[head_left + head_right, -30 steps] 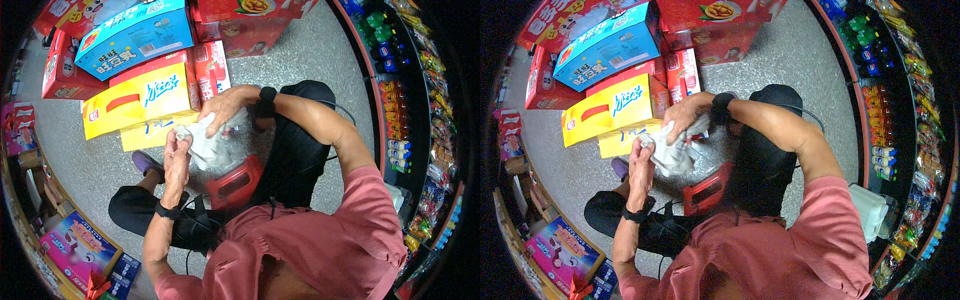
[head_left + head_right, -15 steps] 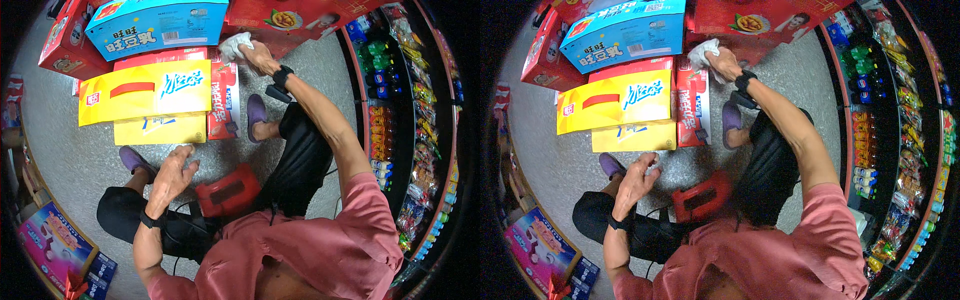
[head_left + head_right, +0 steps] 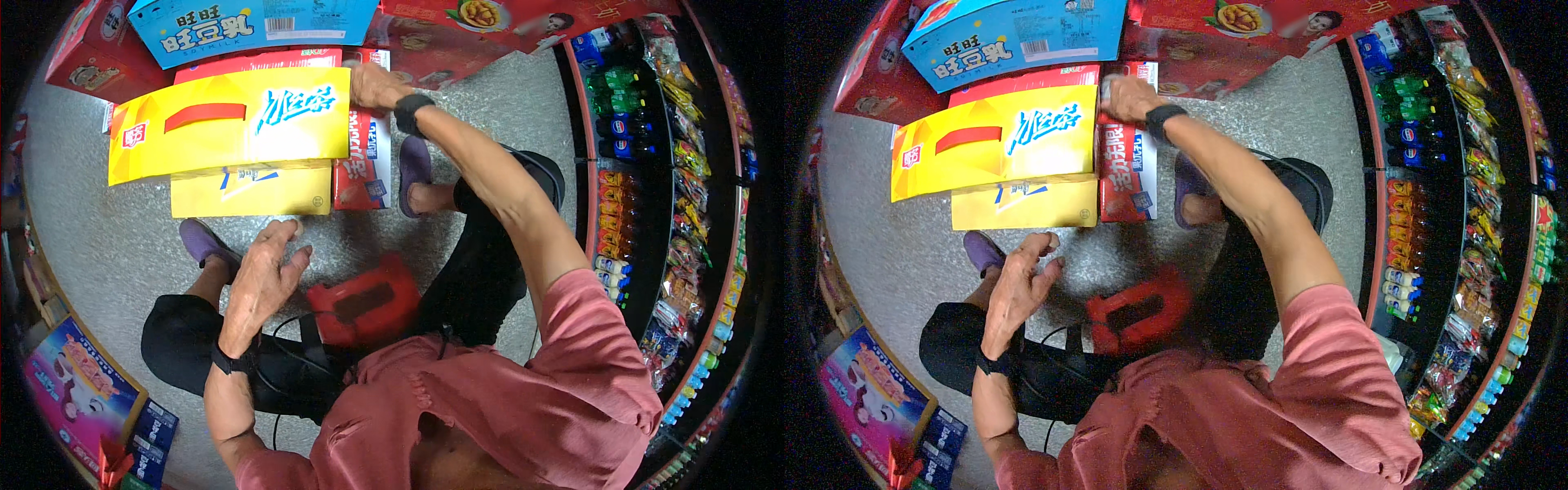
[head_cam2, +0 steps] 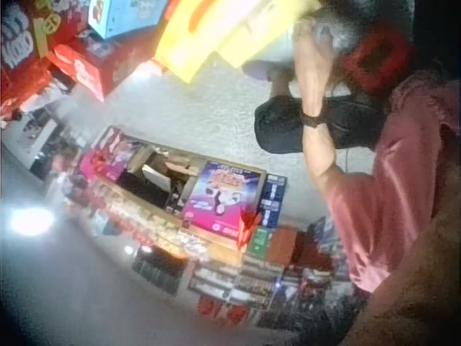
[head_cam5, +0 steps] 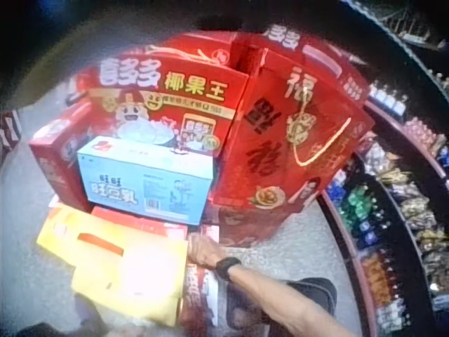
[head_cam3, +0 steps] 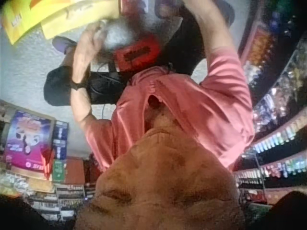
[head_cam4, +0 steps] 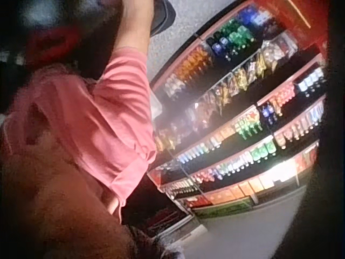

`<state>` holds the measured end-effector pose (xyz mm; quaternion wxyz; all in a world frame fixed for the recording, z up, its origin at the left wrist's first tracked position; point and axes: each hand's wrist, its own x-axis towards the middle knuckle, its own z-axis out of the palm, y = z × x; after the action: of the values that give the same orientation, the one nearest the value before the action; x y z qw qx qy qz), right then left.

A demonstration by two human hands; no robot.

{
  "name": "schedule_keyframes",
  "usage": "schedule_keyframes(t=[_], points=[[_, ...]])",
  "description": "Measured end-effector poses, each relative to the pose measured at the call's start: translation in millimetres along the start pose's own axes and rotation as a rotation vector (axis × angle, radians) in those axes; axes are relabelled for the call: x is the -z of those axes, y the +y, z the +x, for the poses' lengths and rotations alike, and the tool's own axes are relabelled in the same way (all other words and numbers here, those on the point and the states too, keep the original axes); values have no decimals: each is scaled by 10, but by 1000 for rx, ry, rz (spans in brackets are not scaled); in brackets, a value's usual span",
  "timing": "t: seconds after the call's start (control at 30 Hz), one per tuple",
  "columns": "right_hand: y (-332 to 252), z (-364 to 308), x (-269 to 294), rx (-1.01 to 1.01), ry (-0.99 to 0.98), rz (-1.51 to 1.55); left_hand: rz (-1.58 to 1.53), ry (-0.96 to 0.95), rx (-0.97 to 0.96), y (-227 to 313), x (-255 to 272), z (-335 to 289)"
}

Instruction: Cleaning and wiping down various gift boxes in a retail store setting using a cloth.

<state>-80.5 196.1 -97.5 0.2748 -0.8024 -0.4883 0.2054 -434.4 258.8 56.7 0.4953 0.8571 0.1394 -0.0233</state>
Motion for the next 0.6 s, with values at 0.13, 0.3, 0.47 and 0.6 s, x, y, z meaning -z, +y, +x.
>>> schedule_keyframes(t=[0.13,0.3,0.47,0.6], points=[[-605,-550,-302,-34,-169,-389,22,37,53,-100,69,-49],[-909,-1292,-535,72,-441,-232,88,64,-13,-199,46,6],[-614,-1553,-698,298,-877,7,85,22,6,-247,30,96],[-709,-1181,-133,190,-1023,-54,87,22,56,-238,66,12]])
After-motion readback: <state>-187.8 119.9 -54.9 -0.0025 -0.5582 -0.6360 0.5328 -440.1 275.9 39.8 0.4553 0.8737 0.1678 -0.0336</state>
